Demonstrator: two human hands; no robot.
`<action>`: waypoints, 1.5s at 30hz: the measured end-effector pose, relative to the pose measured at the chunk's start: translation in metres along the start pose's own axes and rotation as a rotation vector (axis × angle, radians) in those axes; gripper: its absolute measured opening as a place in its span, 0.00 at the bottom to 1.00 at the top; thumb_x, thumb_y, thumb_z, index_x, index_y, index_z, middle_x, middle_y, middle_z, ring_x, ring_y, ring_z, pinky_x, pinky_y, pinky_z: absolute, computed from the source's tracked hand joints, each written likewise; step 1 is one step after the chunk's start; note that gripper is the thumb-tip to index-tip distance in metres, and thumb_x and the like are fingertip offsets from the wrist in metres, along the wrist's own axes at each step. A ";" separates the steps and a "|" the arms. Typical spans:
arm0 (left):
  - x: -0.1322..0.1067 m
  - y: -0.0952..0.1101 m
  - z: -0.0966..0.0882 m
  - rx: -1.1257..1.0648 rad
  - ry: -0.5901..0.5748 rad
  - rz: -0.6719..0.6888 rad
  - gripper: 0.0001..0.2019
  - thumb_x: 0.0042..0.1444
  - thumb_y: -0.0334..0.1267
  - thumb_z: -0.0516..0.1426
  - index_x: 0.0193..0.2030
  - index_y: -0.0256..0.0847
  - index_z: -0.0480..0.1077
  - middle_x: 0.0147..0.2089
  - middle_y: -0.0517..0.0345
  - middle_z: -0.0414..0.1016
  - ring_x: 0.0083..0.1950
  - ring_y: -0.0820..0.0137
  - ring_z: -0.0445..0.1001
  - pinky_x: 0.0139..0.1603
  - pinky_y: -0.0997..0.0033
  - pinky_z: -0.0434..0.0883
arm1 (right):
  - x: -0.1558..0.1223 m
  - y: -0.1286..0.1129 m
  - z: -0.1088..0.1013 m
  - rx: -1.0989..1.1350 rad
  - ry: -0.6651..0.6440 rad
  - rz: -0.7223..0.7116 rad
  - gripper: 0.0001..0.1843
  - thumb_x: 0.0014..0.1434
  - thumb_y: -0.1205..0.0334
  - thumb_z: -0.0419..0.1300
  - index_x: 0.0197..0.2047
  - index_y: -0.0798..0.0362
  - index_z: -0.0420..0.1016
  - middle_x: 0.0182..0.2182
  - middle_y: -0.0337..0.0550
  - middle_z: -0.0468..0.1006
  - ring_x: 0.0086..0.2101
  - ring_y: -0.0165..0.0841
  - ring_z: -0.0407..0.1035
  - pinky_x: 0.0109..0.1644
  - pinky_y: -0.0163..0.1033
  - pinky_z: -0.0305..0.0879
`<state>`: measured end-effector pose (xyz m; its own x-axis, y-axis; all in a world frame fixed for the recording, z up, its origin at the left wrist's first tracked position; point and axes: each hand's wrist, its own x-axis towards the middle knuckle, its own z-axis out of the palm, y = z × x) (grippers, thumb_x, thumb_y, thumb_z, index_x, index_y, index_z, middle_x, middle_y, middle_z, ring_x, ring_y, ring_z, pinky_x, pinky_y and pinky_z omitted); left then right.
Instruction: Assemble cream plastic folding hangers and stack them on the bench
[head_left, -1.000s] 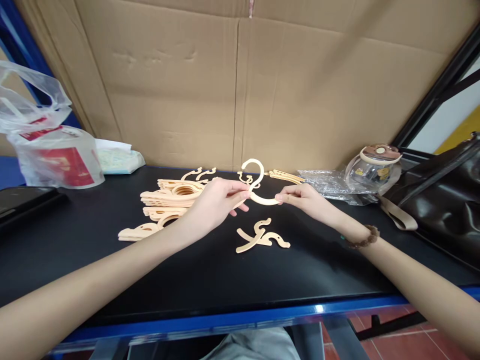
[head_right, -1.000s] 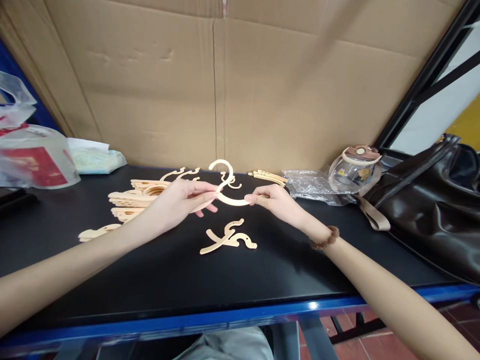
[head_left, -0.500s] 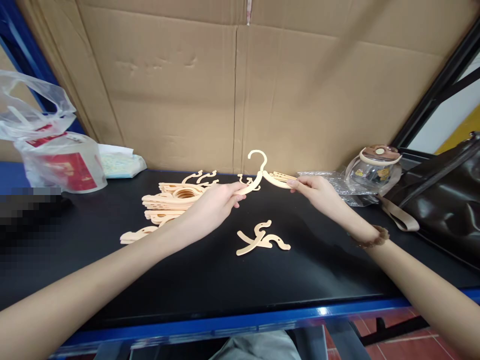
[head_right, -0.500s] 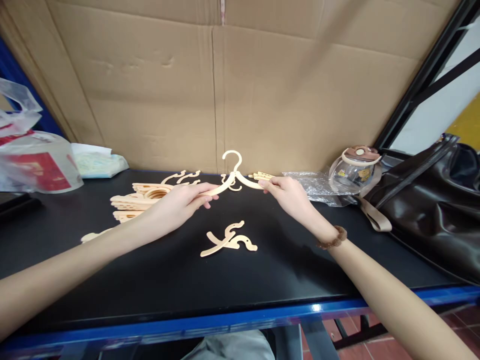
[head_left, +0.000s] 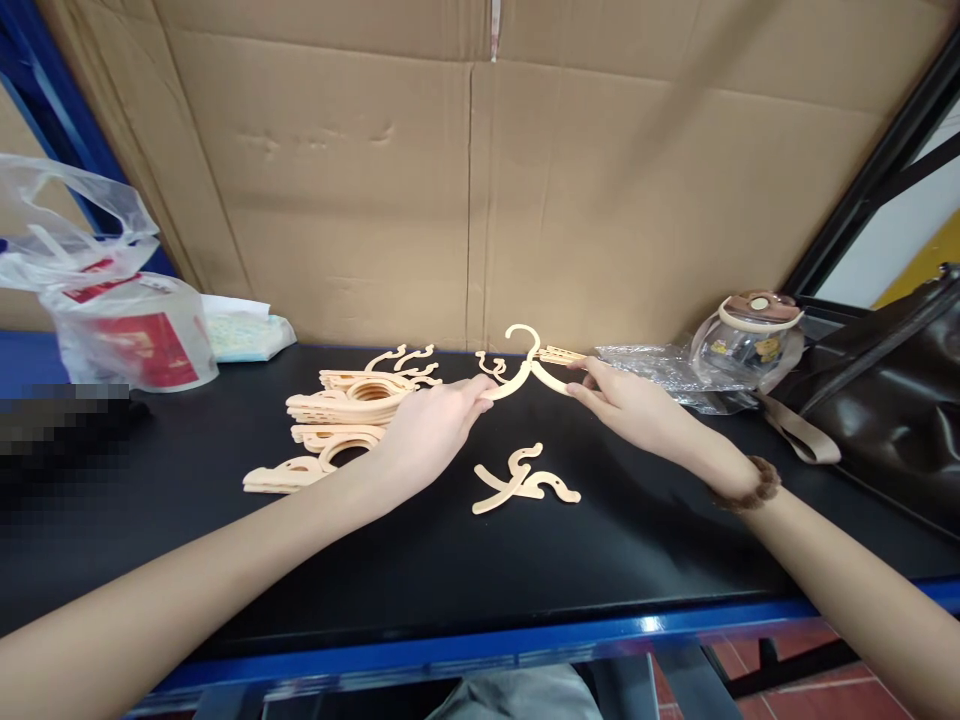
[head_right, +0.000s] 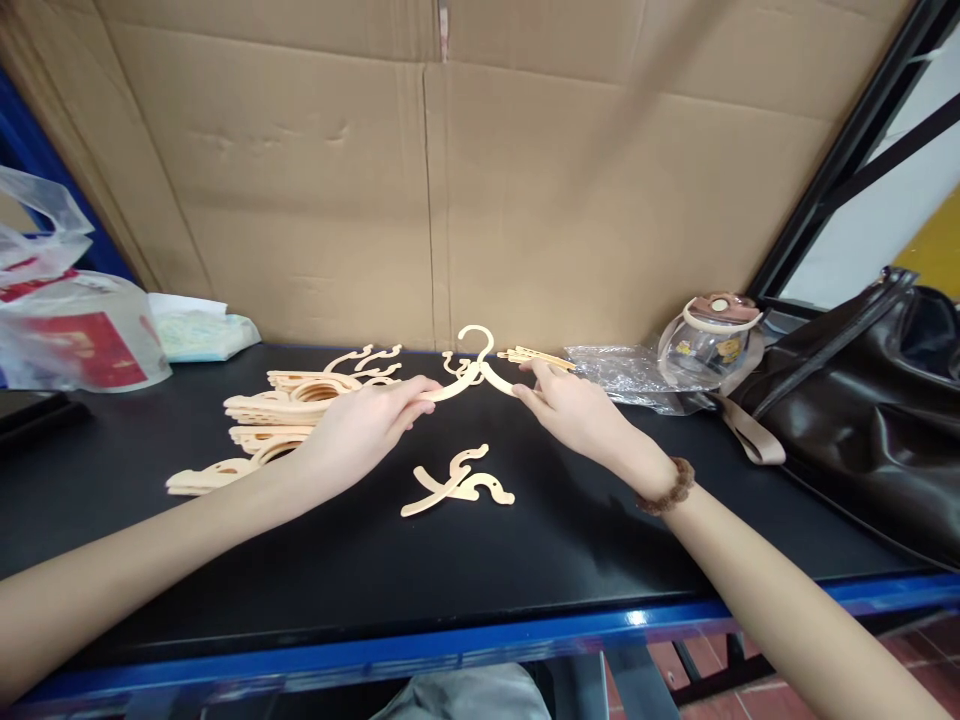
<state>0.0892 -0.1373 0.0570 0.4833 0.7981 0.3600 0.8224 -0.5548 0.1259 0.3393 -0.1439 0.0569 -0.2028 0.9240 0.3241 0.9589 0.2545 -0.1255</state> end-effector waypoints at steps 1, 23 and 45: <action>0.000 0.000 0.001 0.023 0.015 0.000 0.11 0.67 0.37 0.45 0.49 0.42 0.67 0.36 0.58 0.78 0.35 0.64 0.76 0.30 0.71 0.62 | -0.001 -0.001 0.001 -0.027 0.028 -0.003 0.21 0.67 0.50 0.41 0.54 0.52 0.62 0.43 0.49 0.77 0.39 0.42 0.73 0.38 0.41 0.63; -0.007 0.009 0.025 -0.284 0.084 0.002 0.21 0.63 0.47 0.50 0.59 0.42 0.53 0.52 0.51 0.70 0.49 0.63 0.73 0.43 0.65 0.69 | 0.003 -0.012 0.012 -0.097 0.156 -0.556 0.16 0.68 0.62 0.47 0.50 0.57 0.73 0.35 0.48 0.74 0.38 0.39 0.68 0.44 0.46 0.66; -0.002 0.002 0.002 -0.461 -0.346 0.012 0.11 0.57 0.41 0.51 0.39 0.44 0.72 0.33 0.61 0.75 0.33 0.70 0.72 0.32 0.72 0.65 | 0.015 0.011 0.016 0.071 -0.001 -0.412 0.16 0.67 0.55 0.49 0.46 0.50 0.76 0.35 0.44 0.75 0.39 0.37 0.67 0.45 0.43 0.60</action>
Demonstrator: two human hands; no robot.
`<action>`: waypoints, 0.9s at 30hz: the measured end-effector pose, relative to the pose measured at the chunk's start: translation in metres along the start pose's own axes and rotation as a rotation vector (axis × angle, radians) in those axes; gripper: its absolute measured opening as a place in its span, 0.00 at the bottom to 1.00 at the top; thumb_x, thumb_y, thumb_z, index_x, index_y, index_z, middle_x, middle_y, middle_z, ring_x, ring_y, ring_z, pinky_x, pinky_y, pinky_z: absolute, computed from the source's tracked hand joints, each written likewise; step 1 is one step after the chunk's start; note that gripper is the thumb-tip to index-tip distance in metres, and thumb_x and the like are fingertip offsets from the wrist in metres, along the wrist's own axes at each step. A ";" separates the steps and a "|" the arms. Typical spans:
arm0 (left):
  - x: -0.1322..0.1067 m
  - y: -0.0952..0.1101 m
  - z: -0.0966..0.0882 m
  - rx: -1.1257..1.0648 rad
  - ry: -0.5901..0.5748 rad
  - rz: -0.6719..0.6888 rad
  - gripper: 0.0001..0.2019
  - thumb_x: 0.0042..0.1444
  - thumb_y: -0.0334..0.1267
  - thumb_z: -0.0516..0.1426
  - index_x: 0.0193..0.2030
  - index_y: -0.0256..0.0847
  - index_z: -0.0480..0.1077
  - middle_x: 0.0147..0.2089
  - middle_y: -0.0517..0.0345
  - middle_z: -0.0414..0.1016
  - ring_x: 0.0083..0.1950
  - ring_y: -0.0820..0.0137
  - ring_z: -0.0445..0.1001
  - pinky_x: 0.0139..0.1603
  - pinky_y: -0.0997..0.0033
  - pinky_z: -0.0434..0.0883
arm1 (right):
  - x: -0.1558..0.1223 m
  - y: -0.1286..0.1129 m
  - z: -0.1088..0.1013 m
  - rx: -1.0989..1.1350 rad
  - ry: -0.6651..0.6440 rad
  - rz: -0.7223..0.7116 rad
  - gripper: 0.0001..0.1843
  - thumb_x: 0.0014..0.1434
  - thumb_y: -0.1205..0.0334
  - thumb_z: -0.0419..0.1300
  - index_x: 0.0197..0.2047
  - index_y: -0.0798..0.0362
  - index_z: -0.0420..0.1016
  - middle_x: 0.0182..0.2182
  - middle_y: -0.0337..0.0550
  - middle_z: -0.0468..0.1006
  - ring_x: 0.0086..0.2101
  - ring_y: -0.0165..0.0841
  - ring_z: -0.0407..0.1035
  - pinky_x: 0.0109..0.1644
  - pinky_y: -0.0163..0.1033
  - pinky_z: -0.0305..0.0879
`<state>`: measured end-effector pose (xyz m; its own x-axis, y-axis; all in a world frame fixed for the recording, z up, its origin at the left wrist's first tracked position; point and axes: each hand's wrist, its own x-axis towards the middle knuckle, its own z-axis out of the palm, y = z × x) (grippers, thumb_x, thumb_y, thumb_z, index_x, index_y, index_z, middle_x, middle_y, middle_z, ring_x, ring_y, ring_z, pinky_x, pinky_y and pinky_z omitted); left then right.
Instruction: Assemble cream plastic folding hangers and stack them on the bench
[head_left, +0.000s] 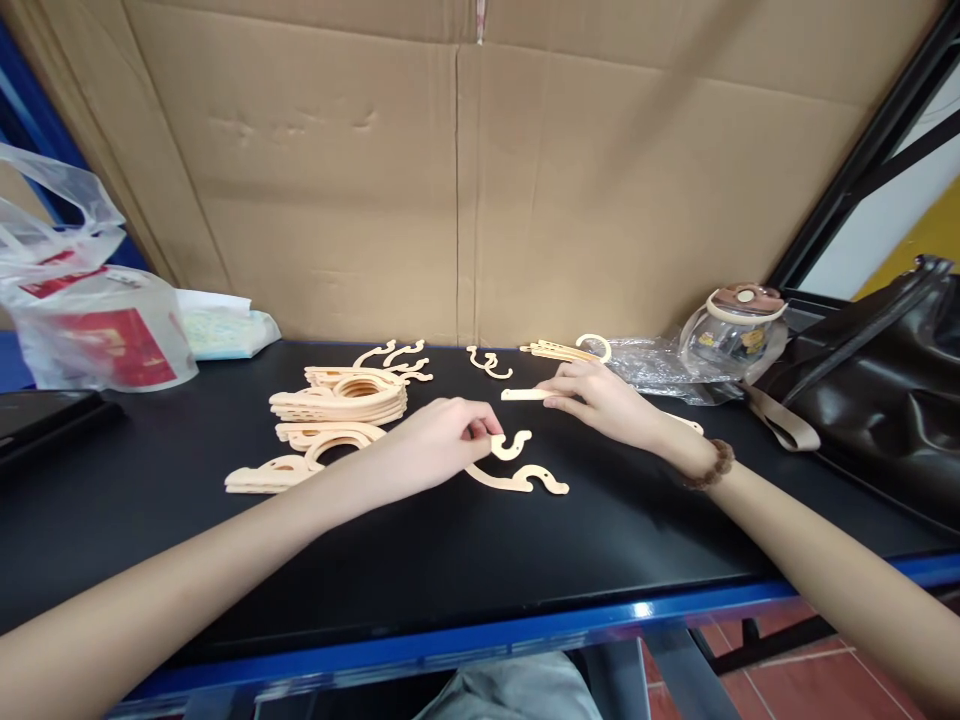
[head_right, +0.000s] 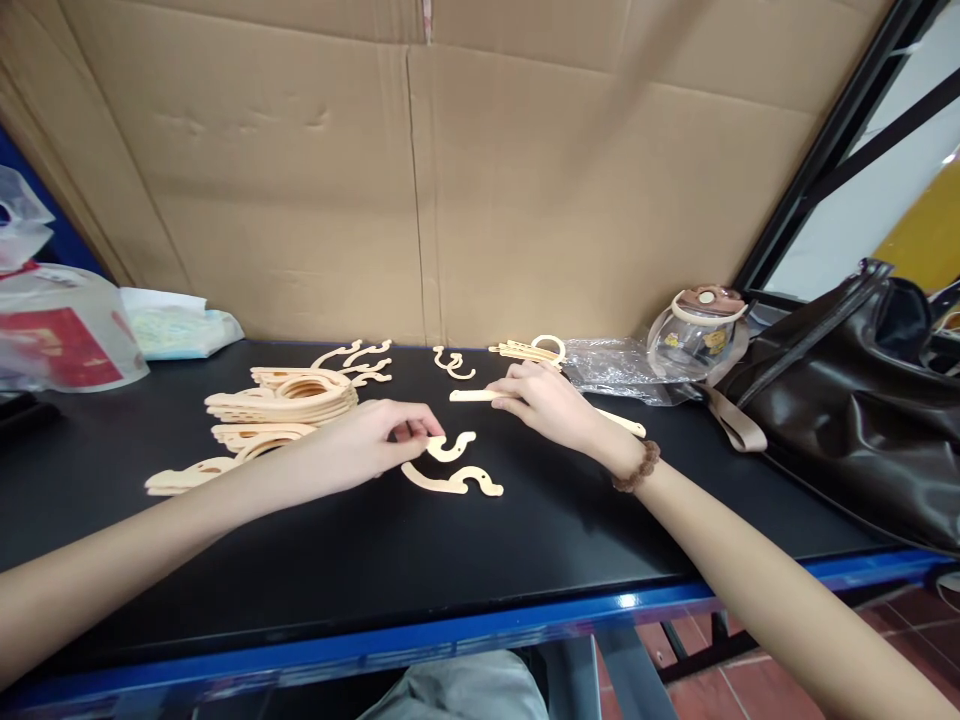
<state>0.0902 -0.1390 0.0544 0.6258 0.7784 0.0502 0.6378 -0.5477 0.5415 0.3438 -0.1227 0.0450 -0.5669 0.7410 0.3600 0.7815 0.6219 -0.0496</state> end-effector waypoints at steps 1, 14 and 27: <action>0.000 -0.001 -0.004 0.031 0.003 0.015 0.11 0.57 0.40 0.50 0.37 0.44 0.73 0.33 0.61 0.75 0.34 0.69 0.72 0.33 0.72 0.64 | 0.000 0.000 0.000 -0.009 -0.001 -0.006 0.16 0.67 0.56 0.49 0.46 0.50 0.76 0.36 0.44 0.75 0.39 0.37 0.67 0.46 0.44 0.59; -0.005 0.008 -0.019 0.164 0.156 -0.083 0.21 0.58 0.60 0.48 0.31 0.44 0.64 0.25 0.64 0.67 0.27 0.70 0.66 0.25 0.73 0.56 | 0.000 -0.007 0.000 0.083 -0.039 -0.022 0.15 0.66 0.53 0.51 0.47 0.48 0.77 0.33 0.41 0.74 0.37 0.34 0.66 0.44 0.42 0.55; -0.006 0.024 -0.016 0.448 0.282 -0.156 0.28 0.62 0.57 0.42 0.19 0.40 0.62 0.22 0.57 0.68 0.25 0.67 0.67 0.27 0.69 0.51 | -0.001 -0.011 0.000 0.142 -0.045 -0.030 0.16 0.65 0.54 0.53 0.51 0.47 0.76 0.32 0.40 0.73 0.36 0.34 0.65 0.45 0.42 0.55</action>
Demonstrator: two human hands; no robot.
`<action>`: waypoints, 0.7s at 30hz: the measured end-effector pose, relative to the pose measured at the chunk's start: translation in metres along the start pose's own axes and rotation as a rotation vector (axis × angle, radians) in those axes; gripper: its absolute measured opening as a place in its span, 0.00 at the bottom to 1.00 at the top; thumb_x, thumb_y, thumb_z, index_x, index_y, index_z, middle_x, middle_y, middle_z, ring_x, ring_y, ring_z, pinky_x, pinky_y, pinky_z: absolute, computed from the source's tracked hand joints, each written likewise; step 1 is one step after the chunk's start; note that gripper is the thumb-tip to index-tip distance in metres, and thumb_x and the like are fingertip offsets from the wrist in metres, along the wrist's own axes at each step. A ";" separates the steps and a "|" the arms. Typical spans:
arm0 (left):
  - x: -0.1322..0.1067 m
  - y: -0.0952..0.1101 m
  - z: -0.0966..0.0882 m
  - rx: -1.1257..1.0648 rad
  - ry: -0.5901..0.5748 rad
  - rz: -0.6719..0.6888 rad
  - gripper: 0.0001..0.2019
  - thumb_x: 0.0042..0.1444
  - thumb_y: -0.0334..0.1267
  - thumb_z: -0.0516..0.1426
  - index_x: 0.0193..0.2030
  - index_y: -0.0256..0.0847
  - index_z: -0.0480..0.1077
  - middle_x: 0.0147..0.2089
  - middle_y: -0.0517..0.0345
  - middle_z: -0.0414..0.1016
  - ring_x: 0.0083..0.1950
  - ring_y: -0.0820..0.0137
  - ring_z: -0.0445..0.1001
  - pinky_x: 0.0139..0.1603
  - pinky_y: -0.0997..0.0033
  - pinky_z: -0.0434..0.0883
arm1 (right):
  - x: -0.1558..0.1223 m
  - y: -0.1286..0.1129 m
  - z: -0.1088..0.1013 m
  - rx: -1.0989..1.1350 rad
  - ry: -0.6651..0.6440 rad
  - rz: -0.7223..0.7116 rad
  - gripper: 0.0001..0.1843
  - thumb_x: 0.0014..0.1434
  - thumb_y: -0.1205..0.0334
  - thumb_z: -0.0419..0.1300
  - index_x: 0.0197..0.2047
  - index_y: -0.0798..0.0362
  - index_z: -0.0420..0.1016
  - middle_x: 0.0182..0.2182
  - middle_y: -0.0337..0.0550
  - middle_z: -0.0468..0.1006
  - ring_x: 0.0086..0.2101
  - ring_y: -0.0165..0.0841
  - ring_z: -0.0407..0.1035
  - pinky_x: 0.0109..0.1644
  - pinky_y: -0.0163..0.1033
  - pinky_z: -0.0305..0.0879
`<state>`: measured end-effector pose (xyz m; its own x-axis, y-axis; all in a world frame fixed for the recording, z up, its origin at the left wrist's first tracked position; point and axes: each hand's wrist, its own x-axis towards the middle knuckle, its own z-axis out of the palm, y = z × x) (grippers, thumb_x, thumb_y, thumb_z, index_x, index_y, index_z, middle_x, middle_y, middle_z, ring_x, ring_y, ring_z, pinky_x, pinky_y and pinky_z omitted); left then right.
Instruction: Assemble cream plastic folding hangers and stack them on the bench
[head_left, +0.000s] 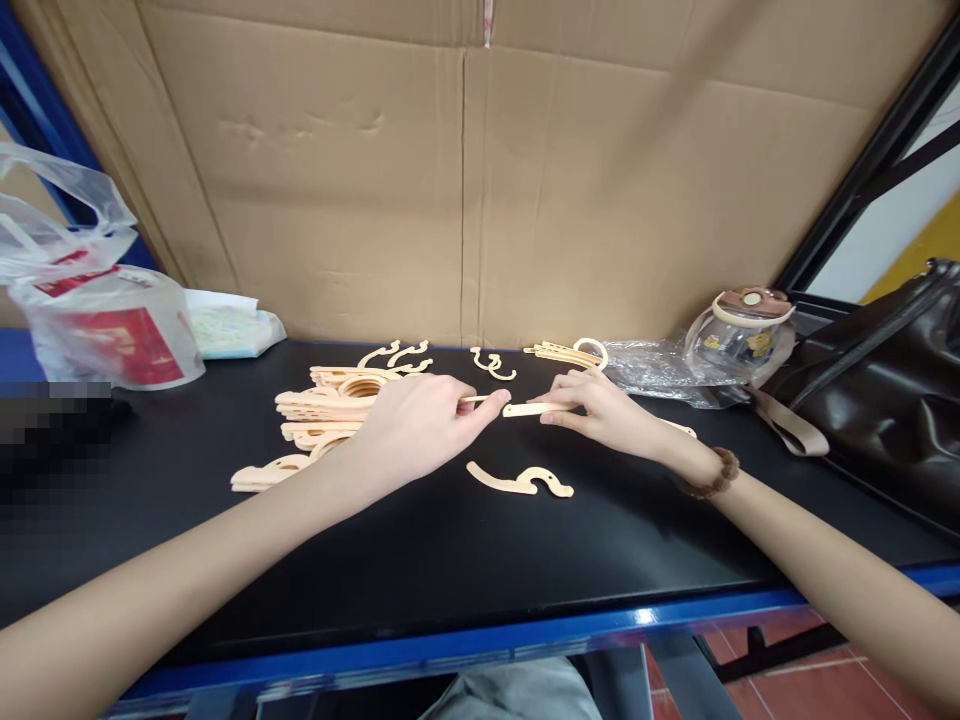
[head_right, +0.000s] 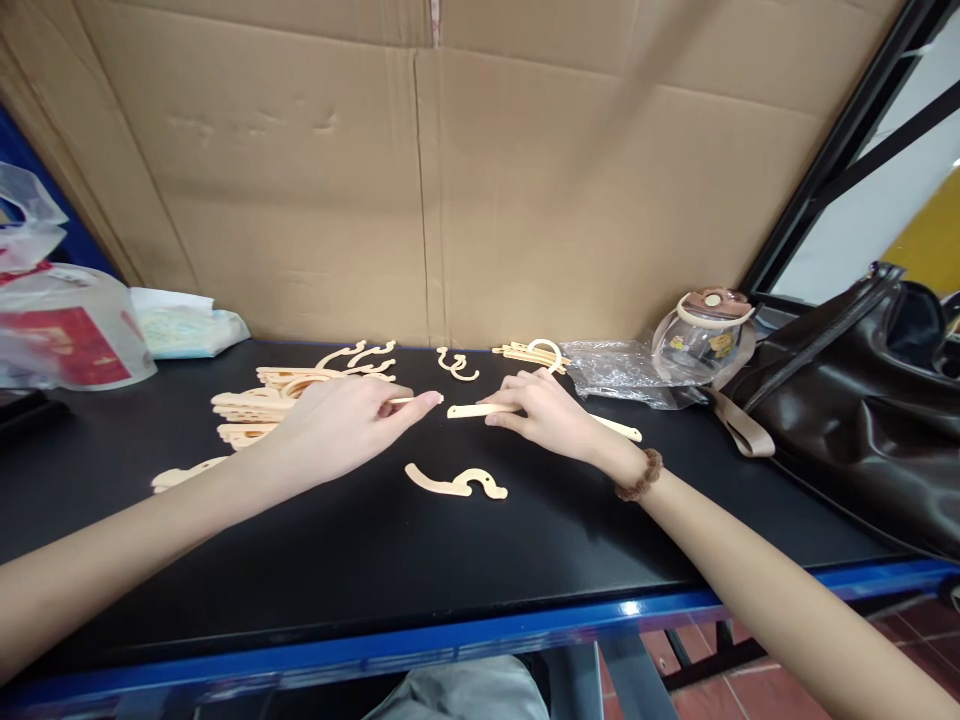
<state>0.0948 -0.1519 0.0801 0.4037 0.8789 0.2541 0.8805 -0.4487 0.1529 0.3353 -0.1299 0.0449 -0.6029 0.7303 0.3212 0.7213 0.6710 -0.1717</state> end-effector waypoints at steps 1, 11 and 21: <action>0.000 -0.001 0.001 -0.004 -0.010 0.014 0.27 0.63 0.55 0.43 0.20 0.40 0.63 0.22 0.57 0.68 0.26 0.67 0.67 0.27 0.69 0.52 | 0.000 0.000 0.000 0.012 0.005 -0.002 0.16 0.65 0.54 0.53 0.51 0.47 0.76 0.31 0.40 0.73 0.35 0.34 0.65 0.44 0.42 0.56; 0.004 -0.015 0.022 -0.172 -0.135 0.264 0.17 0.67 0.47 0.40 0.31 0.42 0.59 0.31 0.59 0.67 0.34 0.67 0.69 0.33 0.69 0.60 | 0.000 -0.001 -0.001 0.251 0.028 0.035 0.16 0.64 0.53 0.55 0.50 0.48 0.77 0.29 0.39 0.70 0.31 0.31 0.62 0.38 0.38 0.58; 0.004 -0.011 0.026 -0.077 0.010 0.261 0.25 0.62 0.59 0.43 0.24 0.41 0.58 0.25 0.59 0.68 0.26 0.68 0.67 0.26 0.70 0.55 | -0.002 -0.009 -0.001 0.387 -0.014 0.053 0.17 0.63 0.49 0.55 0.48 0.48 0.78 0.29 0.39 0.70 0.32 0.31 0.61 0.38 0.38 0.58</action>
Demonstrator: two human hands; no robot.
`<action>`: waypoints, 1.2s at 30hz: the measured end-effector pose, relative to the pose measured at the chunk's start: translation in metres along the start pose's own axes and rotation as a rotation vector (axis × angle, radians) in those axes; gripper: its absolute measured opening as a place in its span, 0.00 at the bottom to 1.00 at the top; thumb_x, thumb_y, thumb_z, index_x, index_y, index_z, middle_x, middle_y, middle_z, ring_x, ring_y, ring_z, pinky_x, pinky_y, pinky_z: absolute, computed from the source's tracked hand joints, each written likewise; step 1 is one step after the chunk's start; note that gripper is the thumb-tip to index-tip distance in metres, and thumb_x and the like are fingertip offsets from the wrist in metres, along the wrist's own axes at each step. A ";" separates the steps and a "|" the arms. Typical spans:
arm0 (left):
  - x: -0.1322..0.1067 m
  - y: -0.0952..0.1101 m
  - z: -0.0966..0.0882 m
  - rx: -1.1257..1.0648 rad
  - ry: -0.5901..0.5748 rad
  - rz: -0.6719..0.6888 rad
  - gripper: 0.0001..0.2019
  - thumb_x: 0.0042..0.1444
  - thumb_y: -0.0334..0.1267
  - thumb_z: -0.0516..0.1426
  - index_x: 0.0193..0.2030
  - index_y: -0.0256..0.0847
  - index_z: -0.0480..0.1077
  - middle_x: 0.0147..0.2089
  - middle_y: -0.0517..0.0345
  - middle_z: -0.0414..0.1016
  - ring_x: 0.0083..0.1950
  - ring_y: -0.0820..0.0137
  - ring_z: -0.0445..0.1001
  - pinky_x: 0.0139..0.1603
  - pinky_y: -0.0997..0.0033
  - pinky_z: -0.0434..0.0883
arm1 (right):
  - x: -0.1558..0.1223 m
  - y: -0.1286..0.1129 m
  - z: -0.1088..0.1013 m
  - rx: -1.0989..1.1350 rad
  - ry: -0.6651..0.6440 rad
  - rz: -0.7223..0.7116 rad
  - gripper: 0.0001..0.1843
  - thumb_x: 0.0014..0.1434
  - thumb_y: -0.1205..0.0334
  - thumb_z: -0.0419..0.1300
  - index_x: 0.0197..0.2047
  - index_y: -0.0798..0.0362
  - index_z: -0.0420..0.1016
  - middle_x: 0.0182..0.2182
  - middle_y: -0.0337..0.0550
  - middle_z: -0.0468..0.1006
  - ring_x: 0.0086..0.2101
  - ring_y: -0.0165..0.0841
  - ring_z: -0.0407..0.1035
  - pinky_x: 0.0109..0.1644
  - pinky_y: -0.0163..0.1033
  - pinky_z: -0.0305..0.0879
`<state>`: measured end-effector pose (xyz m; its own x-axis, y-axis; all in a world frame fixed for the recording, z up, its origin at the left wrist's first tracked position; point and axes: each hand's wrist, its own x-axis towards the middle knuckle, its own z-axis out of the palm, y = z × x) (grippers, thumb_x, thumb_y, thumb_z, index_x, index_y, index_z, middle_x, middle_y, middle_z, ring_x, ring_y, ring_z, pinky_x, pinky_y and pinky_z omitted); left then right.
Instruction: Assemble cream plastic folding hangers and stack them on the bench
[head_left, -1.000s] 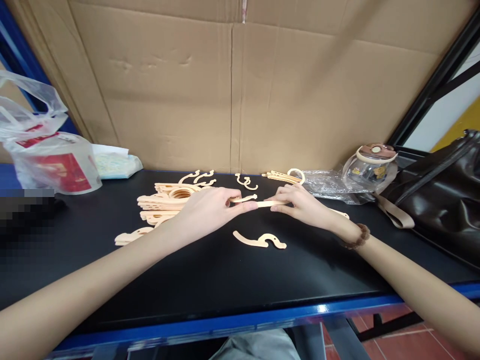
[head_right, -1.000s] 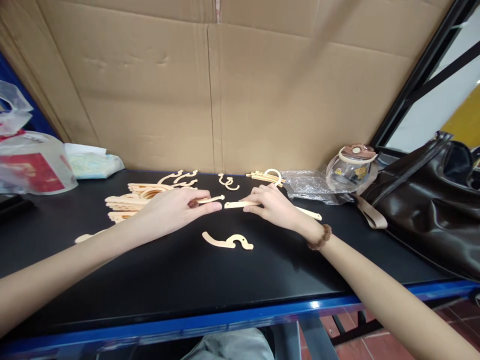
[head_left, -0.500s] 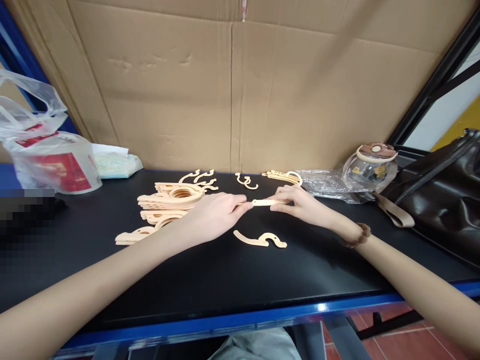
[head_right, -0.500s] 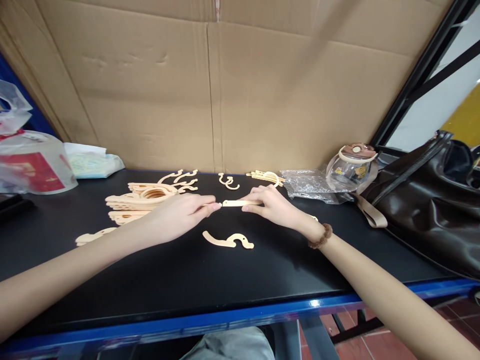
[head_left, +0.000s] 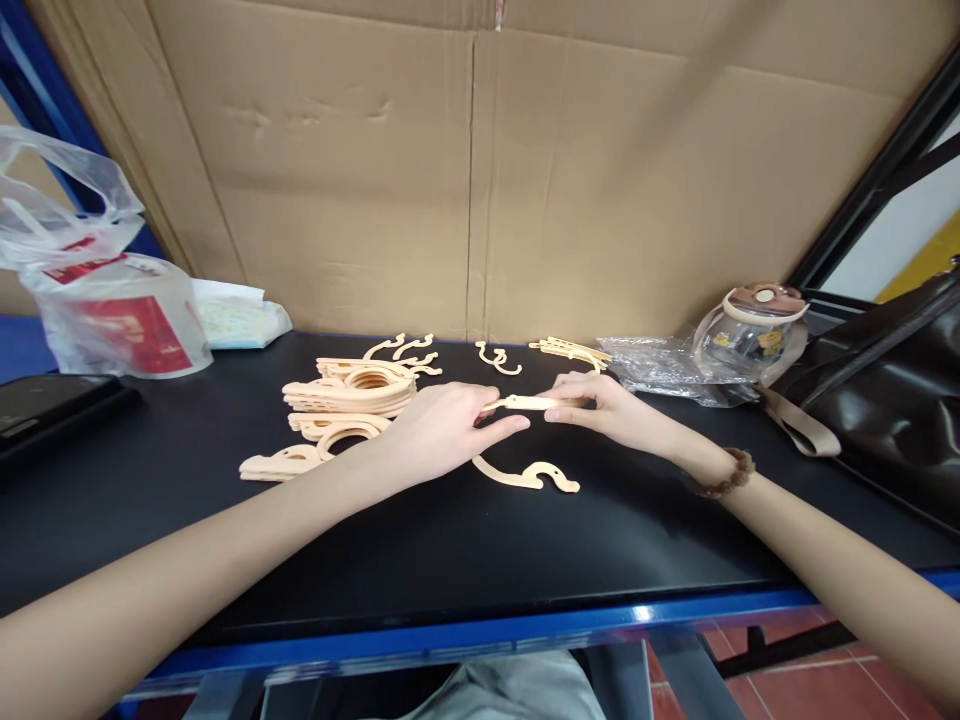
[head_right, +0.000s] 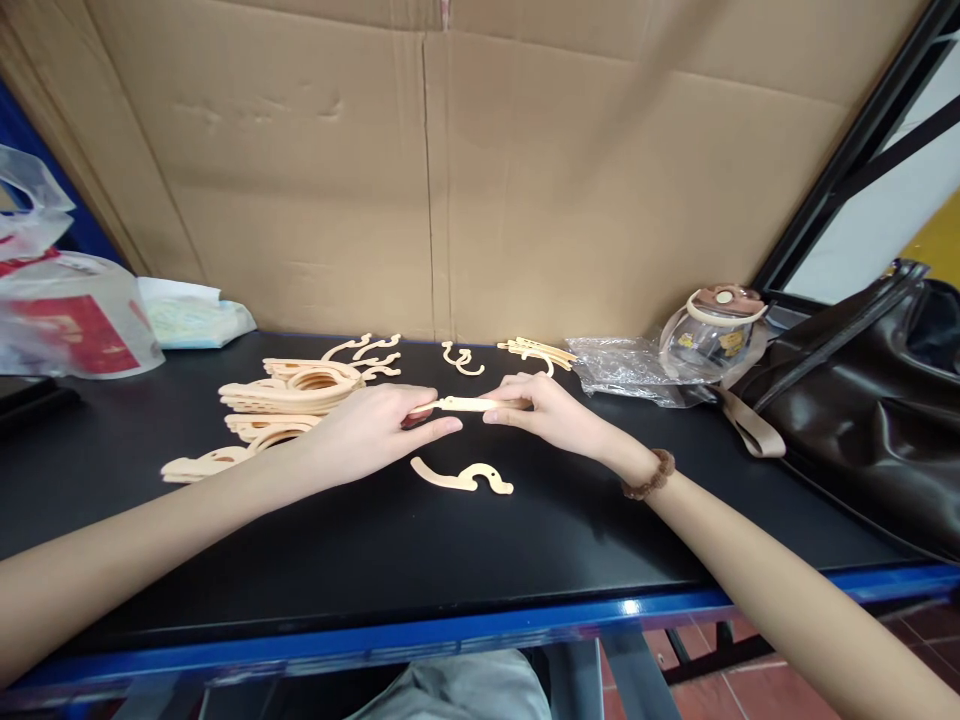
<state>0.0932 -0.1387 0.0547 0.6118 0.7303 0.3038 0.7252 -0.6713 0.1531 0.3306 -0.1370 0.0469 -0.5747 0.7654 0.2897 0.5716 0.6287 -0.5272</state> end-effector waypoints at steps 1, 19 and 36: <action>0.000 0.000 0.000 -0.002 0.006 -0.011 0.25 0.62 0.59 0.43 0.24 0.41 0.58 0.24 0.59 0.68 0.25 0.69 0.66 0.25 0.70 0.54 | 0.000 -0.001 0.000 0.010 -0.003 0.000 0.18 0.63 0.49 0.55 0.48 0.48 0.78 0.29 0.39 0.70 0.32 0.31 0.61 0.38 0.38 0.58; 0.000 0.003 0.000 0.023 0.021 -0.005 0.21 0.64 0.55 0.43 0.29 0.42 0.60 0.21 0.62 0.66 0.22 0.70 0.65 0.24 0.72 0.51 | -0.002 -0.013 -0.002 0.064 -0.026 -0.013 0.16 0.63 0.51 0.56 0.50 0.46 0.78 0.30 0.38 0.69 0.32 0.31 0.60 0.39 0.37 0.58; -0.001 0.004 0.000 0.091 -0.076 -0.027 0.24 0.65 0.54 0.42 0.27 0.41 0.63 0.20 0.61 0.64 0.21 0.70 0.64 0.22 0.72 0.48 | -0.002 -0.005 0.001 0.060 -0.044 -0.033 0.17 0.63 0.50 0.56 0.51 0.45 0.77 0.32 0.39 0.74 0.33 0.32 0.61 0.40 0.38 0.58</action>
<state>0.0954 -0.1421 0.0553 0.6115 0.7576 0.2285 0.7652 -0.6396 0.0728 0.3281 -0.1418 0.0487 -0.6188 0.7365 0.2733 0.5162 0.6434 -0.5652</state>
